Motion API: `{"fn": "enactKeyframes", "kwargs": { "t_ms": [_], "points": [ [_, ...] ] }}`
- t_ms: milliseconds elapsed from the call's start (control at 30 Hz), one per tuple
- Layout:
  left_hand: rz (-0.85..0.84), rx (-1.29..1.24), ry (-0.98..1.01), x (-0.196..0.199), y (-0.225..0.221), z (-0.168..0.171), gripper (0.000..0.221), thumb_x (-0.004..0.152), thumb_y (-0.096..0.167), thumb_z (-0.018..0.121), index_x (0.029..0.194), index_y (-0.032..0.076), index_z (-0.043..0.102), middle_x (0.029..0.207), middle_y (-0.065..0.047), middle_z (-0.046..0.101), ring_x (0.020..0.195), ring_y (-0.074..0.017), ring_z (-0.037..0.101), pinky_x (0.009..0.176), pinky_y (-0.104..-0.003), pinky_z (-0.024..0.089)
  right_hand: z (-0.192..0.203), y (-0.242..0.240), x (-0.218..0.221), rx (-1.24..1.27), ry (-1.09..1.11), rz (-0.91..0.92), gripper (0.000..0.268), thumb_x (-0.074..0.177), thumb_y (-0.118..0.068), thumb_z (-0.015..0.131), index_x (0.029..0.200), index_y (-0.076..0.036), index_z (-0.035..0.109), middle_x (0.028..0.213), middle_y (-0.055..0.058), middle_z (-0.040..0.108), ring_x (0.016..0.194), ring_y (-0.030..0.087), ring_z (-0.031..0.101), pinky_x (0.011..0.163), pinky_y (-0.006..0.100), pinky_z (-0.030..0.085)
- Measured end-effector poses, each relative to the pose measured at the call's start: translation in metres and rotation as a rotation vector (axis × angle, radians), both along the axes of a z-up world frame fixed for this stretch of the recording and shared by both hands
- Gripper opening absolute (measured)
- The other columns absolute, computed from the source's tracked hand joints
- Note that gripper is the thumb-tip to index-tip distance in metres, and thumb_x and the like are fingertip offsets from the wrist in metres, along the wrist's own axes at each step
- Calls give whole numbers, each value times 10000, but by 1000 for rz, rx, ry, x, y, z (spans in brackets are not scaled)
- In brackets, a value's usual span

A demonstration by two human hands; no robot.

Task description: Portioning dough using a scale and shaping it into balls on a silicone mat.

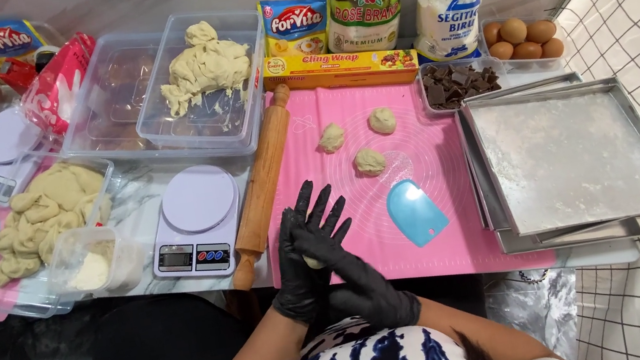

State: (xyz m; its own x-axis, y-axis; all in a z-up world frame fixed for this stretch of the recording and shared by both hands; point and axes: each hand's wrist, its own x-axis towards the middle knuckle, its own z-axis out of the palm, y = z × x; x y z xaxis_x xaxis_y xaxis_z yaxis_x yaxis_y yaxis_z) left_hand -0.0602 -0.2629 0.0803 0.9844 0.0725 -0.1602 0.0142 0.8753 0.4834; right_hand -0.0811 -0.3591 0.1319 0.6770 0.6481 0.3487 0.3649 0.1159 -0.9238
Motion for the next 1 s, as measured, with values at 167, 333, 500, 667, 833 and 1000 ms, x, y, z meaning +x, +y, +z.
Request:
{"fn": "enactKeyframes", "kwargs": {
  "t_ms": [167, 333, 500, 667, 833, 1000],
  "points": [
    [96, -10, 66, -6, 10, -2, 644, 1024, 564, 359, 1616, 313, 326, 1642, -98, 402, 1532, -360, 315, 1218, -597, 216, -21, -24, 27, 231, 57, -572, 397, 1019, -126, 537, 1391, 11, 563, 1395, 228, 627, 1387, 351, 516, 1186, 480, 351],
    [153, -20, 103, -6, 19, 0, 668, 1015, 586, 353, 1622, 311, 302, 1656, -92, 381, 1548, -326, 291, 1229, -589, 184, -6, 15, 11, -117, -176, -302, 522, 1024, -235, 545, 1528, -114, 477, 1563, 258, 404, 1462, 481, 297, 1171, 572, 238],
    [227, -27, 131, 5, 36, -7, 694, 1006, 607, 346, 1629, 309, 277, 1669, -86, 360, 1564, -292, 267, 1241, -580, 153, -47, 13, -10, 11, 0, -240, 571, 875, -99, 776, 1422, -108, 610, 1406, 111, 589, 1359, 290, 529, 1137, 440, 400],
    [3, -110, 275, 6, 30, 17, 639, 995, 600, 373, 1575, 336, 413, 1643, -54, 439, 1524, -313, 382, 1181, -582, 299, -43, -7, 9, 160, 102, -649, 395, 906, -40, 738, 1293, -102, 689, 1329, 76, 657, 1318, 230, 568, 1117, 406, 429],
    [-137, -10, 242, -7, 2, 50, 576, 977, 565, 396, 1445, 245, 497, 1456, -169, 560, 1319, -404, 569, 1108, -582, 422, -19, -11, 4, -245, -69, -328, 580, 967, -298, 534, 1505, -127, 402, 1658, 110, 207, 1565, 292, 131, 1279, 445, 83],
    [-175, -126, 328, -1, 10, 52, 702, 939, 528, 414, 1537, 167, 482, 1547, -194, 526, 1428, -364, 491, 1116, -430, 414, -21, -22, 21, 290, 38, -320, 373, 996, 5, 561, 1365, 63, 550, 1363, 218, 634, 1313, 332, 607, 1142, 442, 515]
  ]
}}
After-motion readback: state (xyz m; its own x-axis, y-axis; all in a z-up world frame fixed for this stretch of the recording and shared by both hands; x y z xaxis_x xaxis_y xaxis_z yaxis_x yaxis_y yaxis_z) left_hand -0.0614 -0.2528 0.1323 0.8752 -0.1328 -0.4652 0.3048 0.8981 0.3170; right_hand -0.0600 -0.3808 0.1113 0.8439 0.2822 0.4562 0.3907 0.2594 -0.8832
